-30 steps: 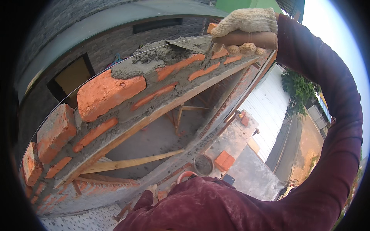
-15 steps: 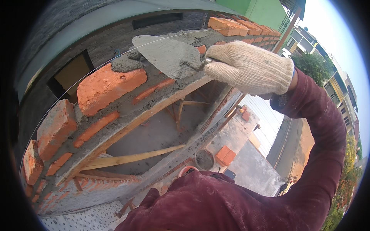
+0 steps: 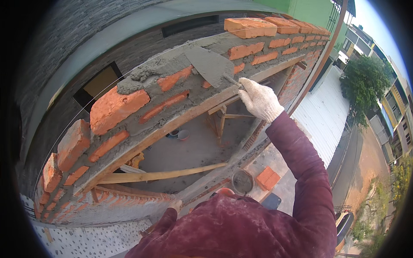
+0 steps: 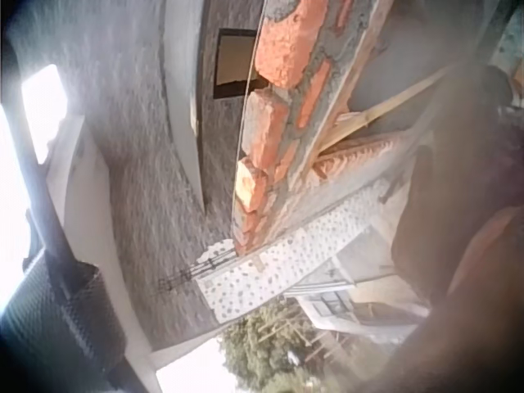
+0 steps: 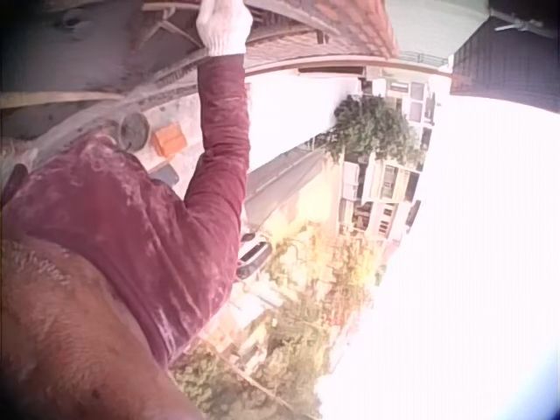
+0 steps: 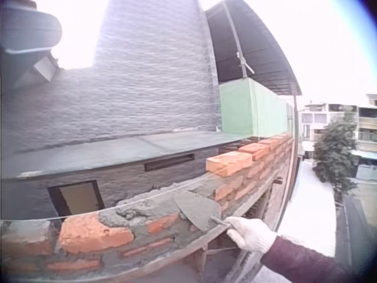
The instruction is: The person lays red bricks onto a partially built wall using a trowel to apply mortar. They repeatedly scoop mortar from a bucket, spread it on the bricks, and tap each brick into place.
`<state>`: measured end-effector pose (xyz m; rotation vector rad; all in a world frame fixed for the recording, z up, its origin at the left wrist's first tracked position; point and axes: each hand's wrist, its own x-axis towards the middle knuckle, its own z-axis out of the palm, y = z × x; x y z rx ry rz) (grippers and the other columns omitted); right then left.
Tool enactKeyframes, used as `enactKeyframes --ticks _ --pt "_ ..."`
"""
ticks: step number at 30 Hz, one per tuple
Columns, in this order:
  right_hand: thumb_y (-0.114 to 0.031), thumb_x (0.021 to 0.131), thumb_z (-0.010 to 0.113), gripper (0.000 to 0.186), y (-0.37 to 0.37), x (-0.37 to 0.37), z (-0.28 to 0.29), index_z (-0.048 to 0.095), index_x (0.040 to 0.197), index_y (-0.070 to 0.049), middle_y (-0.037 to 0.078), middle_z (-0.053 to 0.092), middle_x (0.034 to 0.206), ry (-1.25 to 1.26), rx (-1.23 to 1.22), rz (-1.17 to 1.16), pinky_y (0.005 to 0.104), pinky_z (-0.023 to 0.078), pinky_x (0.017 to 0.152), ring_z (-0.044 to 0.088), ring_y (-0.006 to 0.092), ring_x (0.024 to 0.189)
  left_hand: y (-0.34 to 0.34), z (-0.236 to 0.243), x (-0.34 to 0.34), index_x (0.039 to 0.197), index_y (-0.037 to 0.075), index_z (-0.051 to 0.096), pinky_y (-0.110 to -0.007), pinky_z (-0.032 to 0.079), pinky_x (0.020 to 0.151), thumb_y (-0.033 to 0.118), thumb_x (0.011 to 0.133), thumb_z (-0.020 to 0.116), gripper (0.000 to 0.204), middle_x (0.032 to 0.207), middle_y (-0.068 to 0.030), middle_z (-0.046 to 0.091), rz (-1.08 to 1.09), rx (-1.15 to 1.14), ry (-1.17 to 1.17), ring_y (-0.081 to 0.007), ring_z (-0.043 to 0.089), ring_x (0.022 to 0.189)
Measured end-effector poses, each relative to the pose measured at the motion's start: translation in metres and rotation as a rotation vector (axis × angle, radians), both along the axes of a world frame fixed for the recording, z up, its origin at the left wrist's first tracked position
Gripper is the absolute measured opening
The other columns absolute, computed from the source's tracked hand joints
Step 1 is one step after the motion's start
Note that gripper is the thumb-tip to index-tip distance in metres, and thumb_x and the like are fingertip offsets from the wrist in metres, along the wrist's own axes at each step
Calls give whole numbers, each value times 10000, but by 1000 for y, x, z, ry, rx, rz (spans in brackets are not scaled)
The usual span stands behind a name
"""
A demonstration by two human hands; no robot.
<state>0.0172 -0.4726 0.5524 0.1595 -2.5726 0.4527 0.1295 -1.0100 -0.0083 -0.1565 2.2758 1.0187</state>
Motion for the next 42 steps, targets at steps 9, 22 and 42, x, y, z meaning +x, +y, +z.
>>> enactKeyframes --ticks 9,22,42 --pt "-187 917 729 341 80 68 124 649 1226 -66 111 697 991 331 492 -352 386 583 769 736 296 932 44 32 69 980 44 716 -429 499 764 457 995 445 494 948 -107 718 272 194 -276 -268 653 798" --pt "-102 889 737 256 -73 -95 209 776 1141 -127 133 772 1037 71 1326 -150 424 632 820 762 319 971 59 -10 -15 829 88 618 -365 409 486 406 1002 583 364 702 -38 596 202 412 -11 -173 572 558" --pt "-57 921 734 431 70 172 142 632 1340 -31 126 718 1037 159 458 -455 342 575 830 727 217 914 77 45 31 1062 17 750 -400 532 723 500 953 572 526 907 -134 724 -189 41 -285 -254 680 778"
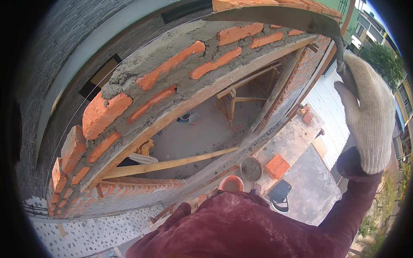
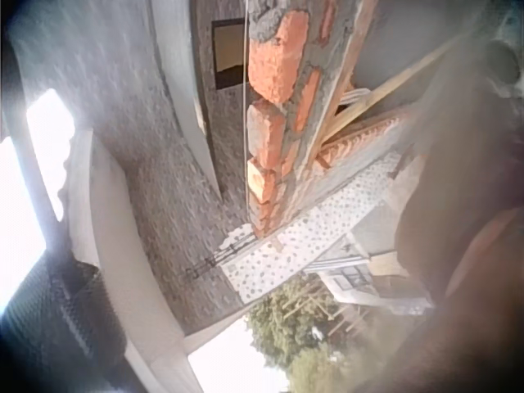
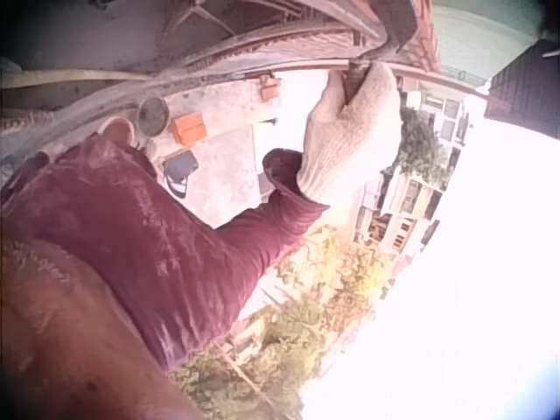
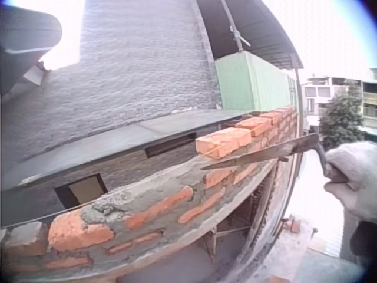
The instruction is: The person lays red bricks onto a partially built wall using a trowel to apply mortar. They repeatedly scoop mortar from a bucket, spread it on the bricks, and tap each brick into place.
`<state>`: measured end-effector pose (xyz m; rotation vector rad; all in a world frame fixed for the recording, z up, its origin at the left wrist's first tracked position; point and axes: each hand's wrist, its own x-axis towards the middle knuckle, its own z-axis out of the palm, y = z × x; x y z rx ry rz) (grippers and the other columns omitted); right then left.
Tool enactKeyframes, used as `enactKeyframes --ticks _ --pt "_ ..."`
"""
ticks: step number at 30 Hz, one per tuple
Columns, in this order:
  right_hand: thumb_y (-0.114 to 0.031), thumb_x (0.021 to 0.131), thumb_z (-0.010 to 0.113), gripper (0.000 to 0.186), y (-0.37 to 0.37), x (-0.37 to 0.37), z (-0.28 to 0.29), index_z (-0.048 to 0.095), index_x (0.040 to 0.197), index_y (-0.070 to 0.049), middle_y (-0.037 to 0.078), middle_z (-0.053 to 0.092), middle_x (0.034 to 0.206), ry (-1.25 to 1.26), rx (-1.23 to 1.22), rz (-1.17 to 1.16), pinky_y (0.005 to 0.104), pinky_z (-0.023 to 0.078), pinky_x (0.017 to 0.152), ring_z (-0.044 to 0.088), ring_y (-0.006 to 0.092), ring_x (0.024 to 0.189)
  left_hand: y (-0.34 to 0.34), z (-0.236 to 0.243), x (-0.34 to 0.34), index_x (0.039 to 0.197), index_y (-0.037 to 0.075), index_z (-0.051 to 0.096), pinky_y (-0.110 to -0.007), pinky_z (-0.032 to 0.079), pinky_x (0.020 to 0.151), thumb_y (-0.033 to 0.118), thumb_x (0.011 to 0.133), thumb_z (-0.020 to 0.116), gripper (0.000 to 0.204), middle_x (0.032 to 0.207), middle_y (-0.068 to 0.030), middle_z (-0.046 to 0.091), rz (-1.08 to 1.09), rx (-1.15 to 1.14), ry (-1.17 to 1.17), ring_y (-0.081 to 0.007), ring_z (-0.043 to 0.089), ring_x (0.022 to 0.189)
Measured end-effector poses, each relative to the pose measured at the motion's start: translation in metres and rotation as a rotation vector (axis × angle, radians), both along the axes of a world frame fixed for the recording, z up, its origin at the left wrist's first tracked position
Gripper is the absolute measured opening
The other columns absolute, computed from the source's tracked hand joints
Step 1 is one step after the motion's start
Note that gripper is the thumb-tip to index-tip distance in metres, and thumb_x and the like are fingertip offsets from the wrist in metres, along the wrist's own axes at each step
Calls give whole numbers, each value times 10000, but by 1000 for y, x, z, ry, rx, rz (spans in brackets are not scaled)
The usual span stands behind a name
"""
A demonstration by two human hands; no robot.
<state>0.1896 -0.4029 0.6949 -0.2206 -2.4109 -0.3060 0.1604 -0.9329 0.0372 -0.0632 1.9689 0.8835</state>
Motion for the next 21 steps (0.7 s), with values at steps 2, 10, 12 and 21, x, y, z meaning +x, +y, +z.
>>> enactKeyframes --ticks 2,10,12,21 --pt "-39 856 745 443 46 36 -90 625 1282 -11 139 659 885 -6 -288 -60 350 524 713 683 211 791 5 1 -5 1038 30 757 -389 511 658 433 948 644 428 876 -100 720 -11 61 -27 -221 661 734" --pt "-169 868 659 268 87 55 -469 621 1102 -43 208 721 899 -816 -767 -344 520 554 742 704 430 874 126 21 -67 1345 19 646 -311 558 705 86 900 707 454 983 -61 713 -332 71 -73 -141 666 814" --pt "-134 870 646 314 93 42 -570 627 1150 7 233 739 950 -1150 -835 -375 496 583 786 738 399 935 148 -31 -81 1387 14 617 -296 536 853 112 898 745 515 1039 -53 708 -235 74 -110 -135 659 932" --pt "-149 898 665 200 67 -2 -909 811 1001 -58 161 788 1011 -1394 -732 -331 422 608 818 766 330 989 310 -250 -103 1440 -79 528 -337 463 1069 167 939 745 599 1385 -180 614 177 242 -193 -228 603 1248"
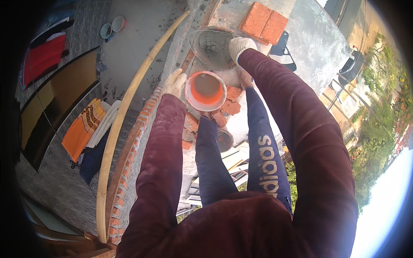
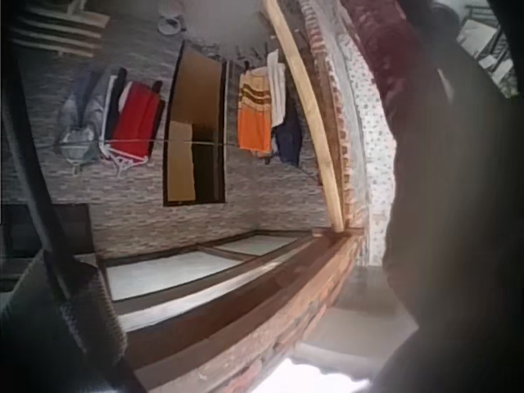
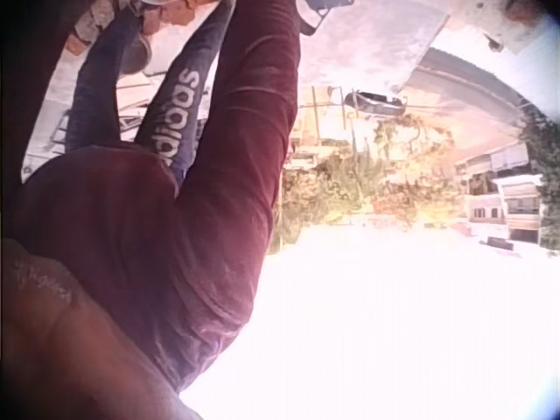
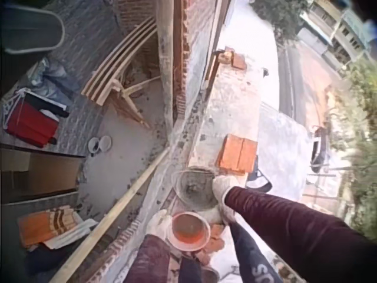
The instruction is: The person lays red bricks onto a partially built wall using a trowel to apply mortar. They repeatedly scoop mortar from a bucket, spread it on the bricks, and tap each brick into place.
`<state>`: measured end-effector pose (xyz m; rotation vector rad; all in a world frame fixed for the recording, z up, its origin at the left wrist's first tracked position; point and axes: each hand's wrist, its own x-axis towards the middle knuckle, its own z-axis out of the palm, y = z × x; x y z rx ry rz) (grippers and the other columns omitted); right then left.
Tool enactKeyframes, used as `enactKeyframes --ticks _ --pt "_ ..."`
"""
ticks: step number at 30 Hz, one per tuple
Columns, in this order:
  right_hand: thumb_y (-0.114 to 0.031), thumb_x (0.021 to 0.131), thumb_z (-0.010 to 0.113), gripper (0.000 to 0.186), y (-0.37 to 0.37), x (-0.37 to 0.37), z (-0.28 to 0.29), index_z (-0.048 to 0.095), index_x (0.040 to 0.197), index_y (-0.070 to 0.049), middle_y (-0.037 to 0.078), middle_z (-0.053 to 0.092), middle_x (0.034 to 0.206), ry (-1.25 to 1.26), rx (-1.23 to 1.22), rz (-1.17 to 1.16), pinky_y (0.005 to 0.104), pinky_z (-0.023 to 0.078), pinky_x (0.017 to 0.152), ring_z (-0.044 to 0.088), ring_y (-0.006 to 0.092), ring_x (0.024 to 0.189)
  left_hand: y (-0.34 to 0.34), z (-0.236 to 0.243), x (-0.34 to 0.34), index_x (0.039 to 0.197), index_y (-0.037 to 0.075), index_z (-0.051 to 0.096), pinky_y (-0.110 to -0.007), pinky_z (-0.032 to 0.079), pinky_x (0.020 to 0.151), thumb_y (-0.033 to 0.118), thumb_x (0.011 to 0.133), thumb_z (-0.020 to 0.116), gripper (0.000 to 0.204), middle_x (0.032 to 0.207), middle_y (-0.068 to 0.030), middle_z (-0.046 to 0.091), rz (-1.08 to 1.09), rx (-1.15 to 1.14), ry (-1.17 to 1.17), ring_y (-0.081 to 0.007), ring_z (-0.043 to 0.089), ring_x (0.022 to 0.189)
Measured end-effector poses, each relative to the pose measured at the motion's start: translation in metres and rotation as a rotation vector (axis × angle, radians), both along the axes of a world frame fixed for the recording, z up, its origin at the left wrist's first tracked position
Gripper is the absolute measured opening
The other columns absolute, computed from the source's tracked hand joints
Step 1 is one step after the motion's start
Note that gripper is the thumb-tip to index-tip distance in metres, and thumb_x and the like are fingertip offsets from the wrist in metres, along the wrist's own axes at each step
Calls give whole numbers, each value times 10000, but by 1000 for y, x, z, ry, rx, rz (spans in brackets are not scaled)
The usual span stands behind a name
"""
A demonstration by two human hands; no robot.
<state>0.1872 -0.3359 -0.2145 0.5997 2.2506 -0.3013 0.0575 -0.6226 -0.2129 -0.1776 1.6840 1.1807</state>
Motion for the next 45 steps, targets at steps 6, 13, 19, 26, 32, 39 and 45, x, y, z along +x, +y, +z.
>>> enactKeyframes --ticks 6,13,19,26,32,39,45 --pt "-191 895 661 250 -10 37 -36 704 1082 -31 222 747 929 28 -64 -119 475 581 766 738 400 901 -47 -59 27 1404 -90 551 -288 524 861 149 962 722 530 1130 -104 684 66 -67 -18 -140 633 925" --pt "-129 829 712 324 65 170 -55 638 1126 -24 107 666 933 319 -136 -1385 407 569 800 681 243 903 -119 -17 94 1378 -51 584 -262 521 762 72 988 662 417 932 -43 679 17 -165 -206 -105 623 815" --pt "-166 927 703 568 143 235 -223 466 1415 4 156 623 1166 805 -220 -1871 404 560 711 664 247 888 -88 -17 129 1428 -79 513 -281 519 877 92 998 645 480 1013 -59 657 -118 -105 -389 -132 628 921" --pt "-67 973 665 401 120 195 -222 514 1339 -3 161 654 1249 892 -754 -1947 480 629 849 715 301 1032 -79 6 144 1418 -80 520 -292 517 887 127 995 648 488 1033 -86 661 -114 -287 -429 -153 647 943" --pt "-235 973 738 610 168 243 -204 436 1458 -19 149 619 1354 725 -788 -1601 333 634 899 700 249 1121 -84 46 106 1399 -40 560 -344 535 991 131 1030 614 410 1054 -60 663 45 -361 -341 -156 651 1008" --pt "-324 859 826 849 175 250 -122 371 1548 -123 124 533 1452 387 -725 -1688 395 528 1022 583 256 1284 -153 65 67 1398 16 585 -299 555 940 107 1008 661 408 1097 -45 691 309 -540 -102 -117 668 994" --pt "-208 802 842 754 81 243 26 540 1462 -4 130 636 1355 399 -808 -1760 405 601 815 665 246 1122 -44 49 150 1566 -9 304 -358 455 1059 89 949 731 756 1413 -199 460 263 -164 -381 -251 495 1266"
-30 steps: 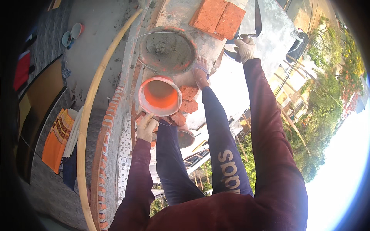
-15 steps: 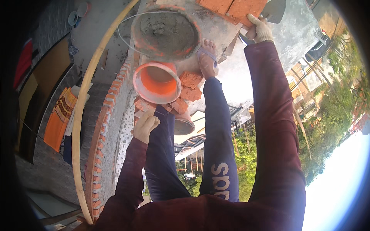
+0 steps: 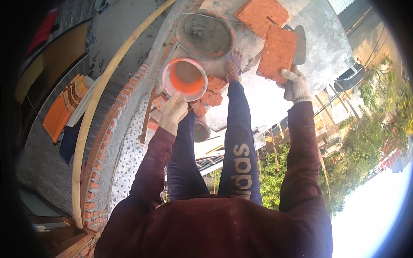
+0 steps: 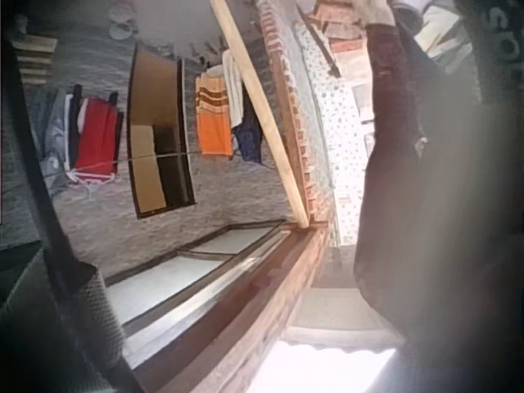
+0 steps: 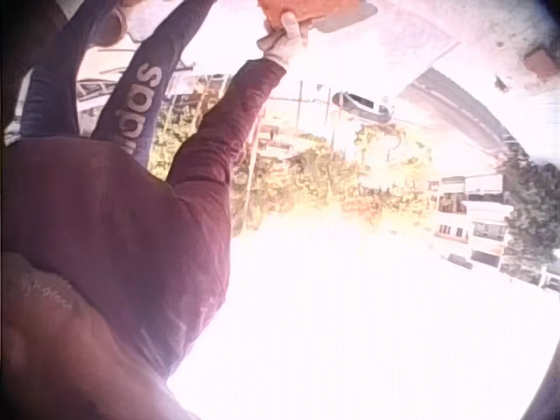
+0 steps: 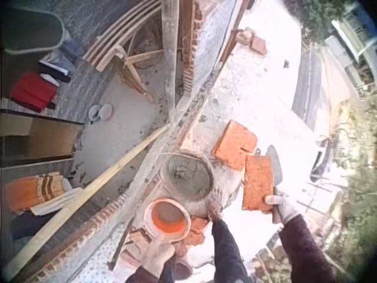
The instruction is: The person lays red bricks onto a partially built wall using a trowel to apply mortar. They repeatedly scoop mortar from a bucket, spread it on the bricks, and tap each brick into place.
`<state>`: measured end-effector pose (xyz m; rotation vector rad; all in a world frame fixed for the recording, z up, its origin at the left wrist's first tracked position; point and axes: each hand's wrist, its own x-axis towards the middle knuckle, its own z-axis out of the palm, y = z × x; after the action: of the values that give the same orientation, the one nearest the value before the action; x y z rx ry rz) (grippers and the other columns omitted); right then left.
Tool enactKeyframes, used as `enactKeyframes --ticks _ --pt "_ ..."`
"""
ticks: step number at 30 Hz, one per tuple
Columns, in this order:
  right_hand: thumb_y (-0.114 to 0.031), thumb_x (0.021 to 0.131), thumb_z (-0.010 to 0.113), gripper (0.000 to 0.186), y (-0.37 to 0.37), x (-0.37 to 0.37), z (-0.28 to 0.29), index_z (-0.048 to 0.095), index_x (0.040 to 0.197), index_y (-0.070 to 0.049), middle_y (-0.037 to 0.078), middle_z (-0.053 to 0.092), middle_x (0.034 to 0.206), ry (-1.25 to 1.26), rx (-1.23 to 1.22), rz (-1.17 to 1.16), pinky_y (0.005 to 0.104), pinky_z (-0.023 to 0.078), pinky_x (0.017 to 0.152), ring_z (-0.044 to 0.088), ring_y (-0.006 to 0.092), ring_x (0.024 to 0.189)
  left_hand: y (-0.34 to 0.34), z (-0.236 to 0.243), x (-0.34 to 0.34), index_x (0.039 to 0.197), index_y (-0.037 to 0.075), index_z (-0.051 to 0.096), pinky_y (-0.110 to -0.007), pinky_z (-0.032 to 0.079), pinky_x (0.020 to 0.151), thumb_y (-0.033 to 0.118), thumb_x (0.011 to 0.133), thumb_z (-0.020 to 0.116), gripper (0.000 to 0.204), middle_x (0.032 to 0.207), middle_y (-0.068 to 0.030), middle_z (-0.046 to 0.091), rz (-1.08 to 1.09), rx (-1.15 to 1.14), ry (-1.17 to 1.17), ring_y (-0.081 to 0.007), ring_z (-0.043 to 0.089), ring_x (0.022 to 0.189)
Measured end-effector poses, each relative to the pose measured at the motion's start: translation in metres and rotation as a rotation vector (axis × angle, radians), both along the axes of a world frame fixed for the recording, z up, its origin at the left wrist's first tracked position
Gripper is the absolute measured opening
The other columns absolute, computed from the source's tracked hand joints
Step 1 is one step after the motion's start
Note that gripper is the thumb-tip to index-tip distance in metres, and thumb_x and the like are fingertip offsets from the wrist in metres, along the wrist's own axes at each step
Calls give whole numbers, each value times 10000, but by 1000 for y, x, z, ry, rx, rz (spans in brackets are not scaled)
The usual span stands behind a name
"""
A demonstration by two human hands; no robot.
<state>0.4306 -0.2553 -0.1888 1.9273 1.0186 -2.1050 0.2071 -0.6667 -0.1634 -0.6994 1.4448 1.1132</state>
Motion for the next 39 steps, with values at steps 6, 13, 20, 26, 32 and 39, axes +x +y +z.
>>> enactKeyframes --ticks 6,13,20,26,32,39 --pt "-137 703 892 533 -91 -82 222 698 1160 57 105 743 1024 153 158 197 338 579 801 693 181 883 182 164 1 1624 26 -94 -430 513 1093 134 818 879 1267 1588 -277 263 6 430 83 -349 381 1470" --pt "-243 793 848 404 -141 -151 422 695 1056 24 83 664 920 226 555 556 327 534 730 648 160 801 155 325 -54 1566 39 235 -460 594 966 204 879 690 840 1333 -200 559 18 728 262 -318 627 1217" --pt "-169 928 733 320 -134 -171 531 613 1156 22 71 673 930 523 462 144 254 578 613 684 125 741 111 440 -117 1543 23 384 -602 546 1022 517 796 779 979 1431 -260 531 281 1392 -163 -418 616 1227" --pt "-196 924 732 254 -113 -162 537 640 1088 -26 51 653 772 444 572 171 273 515 509 632 125 592 65 562 -150 1576 89 372 -666 519 1012 674 786 753 1054 1435 -291 513 281 1482 -40 -460 611 1213" --pt "-188 908 737 245 -124 -160 483 637 1047 -13 50 633 738 442 570 114 295 497 453 604 151 526 15 654 -168 1559 86 413 -668 516 1007 746 787 691 1052 1438 -274 521 250 1448 220 -469 605 1217" --pt "-159 893 736 225 -123 -153 453 608 1000 -8 66 619 682 482 540 220 306 478 430 594 170 495 -113 816 -207 1572 23 371 -580 594 977 493 870 683 901 1467 -320 510 6 1212 1192 -420 651 1230"
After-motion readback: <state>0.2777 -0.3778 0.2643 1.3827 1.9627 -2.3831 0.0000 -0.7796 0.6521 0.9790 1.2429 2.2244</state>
